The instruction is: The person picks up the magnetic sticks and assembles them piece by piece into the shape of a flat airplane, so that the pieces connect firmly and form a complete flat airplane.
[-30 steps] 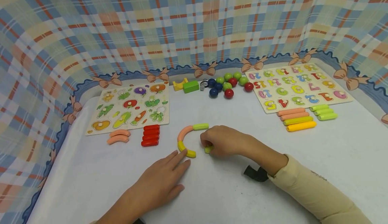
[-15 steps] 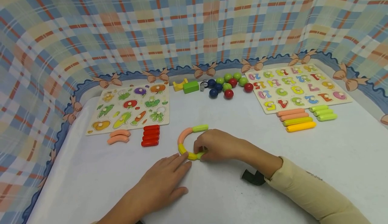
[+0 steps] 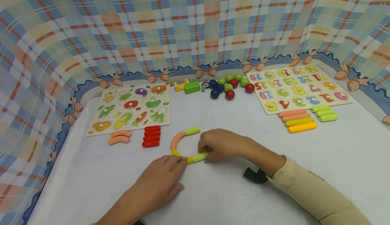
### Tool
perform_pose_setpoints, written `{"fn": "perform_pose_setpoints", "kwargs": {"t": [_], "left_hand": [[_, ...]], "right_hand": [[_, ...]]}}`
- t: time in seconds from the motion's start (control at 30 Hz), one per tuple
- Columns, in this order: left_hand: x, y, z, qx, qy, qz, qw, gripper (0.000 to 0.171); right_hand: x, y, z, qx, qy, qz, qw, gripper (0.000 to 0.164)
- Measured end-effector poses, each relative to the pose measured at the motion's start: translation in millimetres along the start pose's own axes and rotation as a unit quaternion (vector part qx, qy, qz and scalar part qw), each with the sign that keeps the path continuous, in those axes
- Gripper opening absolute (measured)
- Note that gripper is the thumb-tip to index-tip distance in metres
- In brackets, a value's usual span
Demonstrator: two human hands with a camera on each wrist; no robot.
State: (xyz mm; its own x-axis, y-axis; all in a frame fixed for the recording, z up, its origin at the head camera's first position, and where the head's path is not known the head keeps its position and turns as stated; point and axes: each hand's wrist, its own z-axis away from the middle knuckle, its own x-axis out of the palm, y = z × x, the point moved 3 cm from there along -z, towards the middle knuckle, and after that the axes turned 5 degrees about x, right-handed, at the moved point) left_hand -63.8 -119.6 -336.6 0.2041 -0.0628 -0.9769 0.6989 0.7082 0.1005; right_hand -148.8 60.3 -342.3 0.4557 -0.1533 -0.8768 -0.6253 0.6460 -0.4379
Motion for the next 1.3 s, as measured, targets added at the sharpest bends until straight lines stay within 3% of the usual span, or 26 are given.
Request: {"fn": "perform_pose_setpoints", "kwargs": {"t": [0.47,0.6,0.67,0.77,0.87,0.97,1.07,1.3], "left_hand": [[-1.9,-6.3,1.9,-0.013,0.010,0.009,0.9998,0.063],[-2.5,-8.6,2.7,-0.016,0.010,0.011,0.9998,0.063],[-3.0,-10.5,2.9,-0.020,0.008,0.013,0.9997,0.063],[-3.4,-13.4,2.9,-0.025,0.010,0.014,0.9995,0.063],[-2.7,-15.1,3.3,-0.028,0.011,0.019,0.9994,0.063],[-1.5,-15.6,3.4,-0.029,0.015,0.025,0.9991,0.062],[-0.8,-15.5,3.5,-0.030,0.017,0.027,0.9990,0.063],[-1.9,-13.8,3.3,-0.017,0.029,0.020,0.9992,0.061]], "right_hand": [[-1,6,-1,-0.026,-0.031,-0.022,0.999,0.012],[-13,15,-1,-0.017,-0.017,-0.039,0.999,0.015],[-24,27,-3,0.000,0.011,-0.048,0.999,0.017],[-44,50,-9,0.043,0.087,-0.047,0.994,0.019],[-61,73,-20,0.100,0.166,-0.019,0.981,0.022],[-73,89,-35,0.153,0.209,0.018,0.966,0.027],[-78,98,-49,0.189,0.206,0.044,0.959,0.031],[-79,104,-65,0.235,0.162,0.067,0.956,0.036]]}}
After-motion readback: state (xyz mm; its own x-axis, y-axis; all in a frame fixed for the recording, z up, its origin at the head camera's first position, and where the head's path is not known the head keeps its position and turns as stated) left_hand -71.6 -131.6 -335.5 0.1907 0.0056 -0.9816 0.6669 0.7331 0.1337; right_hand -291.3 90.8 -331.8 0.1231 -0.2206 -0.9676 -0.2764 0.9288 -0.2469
